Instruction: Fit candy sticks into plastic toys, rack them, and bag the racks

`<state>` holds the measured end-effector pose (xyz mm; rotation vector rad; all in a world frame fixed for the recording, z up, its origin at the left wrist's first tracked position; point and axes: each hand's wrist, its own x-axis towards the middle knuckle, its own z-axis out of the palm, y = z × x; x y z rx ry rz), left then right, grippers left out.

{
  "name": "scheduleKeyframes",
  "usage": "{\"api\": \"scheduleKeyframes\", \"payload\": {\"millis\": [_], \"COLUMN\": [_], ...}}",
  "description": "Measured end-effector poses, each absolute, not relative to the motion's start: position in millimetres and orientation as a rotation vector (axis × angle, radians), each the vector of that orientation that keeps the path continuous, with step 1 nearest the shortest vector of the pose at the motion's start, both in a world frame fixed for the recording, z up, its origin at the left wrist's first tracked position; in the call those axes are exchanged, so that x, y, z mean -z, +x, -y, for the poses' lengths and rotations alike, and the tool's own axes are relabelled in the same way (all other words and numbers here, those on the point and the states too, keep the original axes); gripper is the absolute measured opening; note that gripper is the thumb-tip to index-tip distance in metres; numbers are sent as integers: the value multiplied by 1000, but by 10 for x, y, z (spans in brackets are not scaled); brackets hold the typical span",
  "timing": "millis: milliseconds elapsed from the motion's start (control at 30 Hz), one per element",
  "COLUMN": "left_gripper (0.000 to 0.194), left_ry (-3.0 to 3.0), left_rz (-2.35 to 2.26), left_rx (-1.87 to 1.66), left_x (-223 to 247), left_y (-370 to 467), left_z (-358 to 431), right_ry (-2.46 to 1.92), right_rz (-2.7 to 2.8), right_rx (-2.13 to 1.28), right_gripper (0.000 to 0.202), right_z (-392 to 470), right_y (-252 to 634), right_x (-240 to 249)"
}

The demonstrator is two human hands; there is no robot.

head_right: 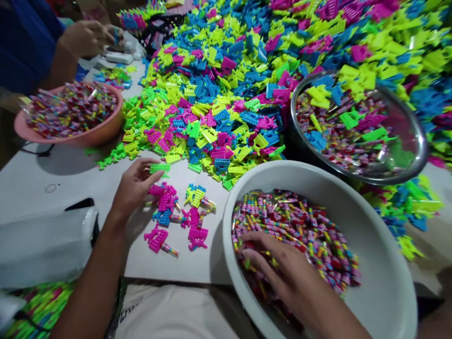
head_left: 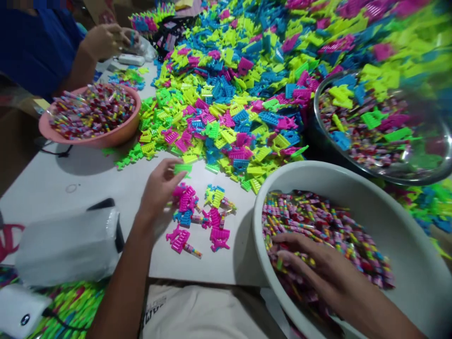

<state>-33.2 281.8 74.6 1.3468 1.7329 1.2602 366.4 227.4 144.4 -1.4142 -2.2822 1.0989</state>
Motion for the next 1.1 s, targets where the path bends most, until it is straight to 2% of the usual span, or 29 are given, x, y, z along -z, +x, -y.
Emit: {"api": "scheduleKeyframes", "payload": {"millis": [67,167,400,500,600,733,900,1100], "left_gripper": [39,34,44,48,35,29,29,27], "left_ry": [1106,913,758,766,850,918,807,921], "left_rz": [-1616,-1435,-1308,-1287,-1304,-1255,-1126,-1224], "left_rx": [-1353,-1318,-1321,-1286,-1276,-1251,-1260,-1306], "left_x": [-905,-1121,-1370,-1381,-1365,-1347,-1296,-1131], "left_y": [-148,161,683,748,739,697,672,605], "left_z": [-2551,-2156,-1658,-1533,-1388,-1175,-931,-758], "right_ry": [-1403,-1431,-1426,-1498,-1431,-1098,-979,-1024], "right_rz": [2243,2239,2240,2217,2276,2395,2331,2412], "right_rx": [-925,-805,-1038,-870,-714,-728,-644,-333], "right_gripper": [36,46,39,41,39,32,25,33], "right_z": [-2267,-2301,-2367,-2308,-2167,-1839,-1434,-1209], "right_y": [3678,3686,3645,3572,3456,3188,2756,2433], "right_x": [-1496,-1528,-1613,-1654,-1708,-1856,-1915,-1747]}}
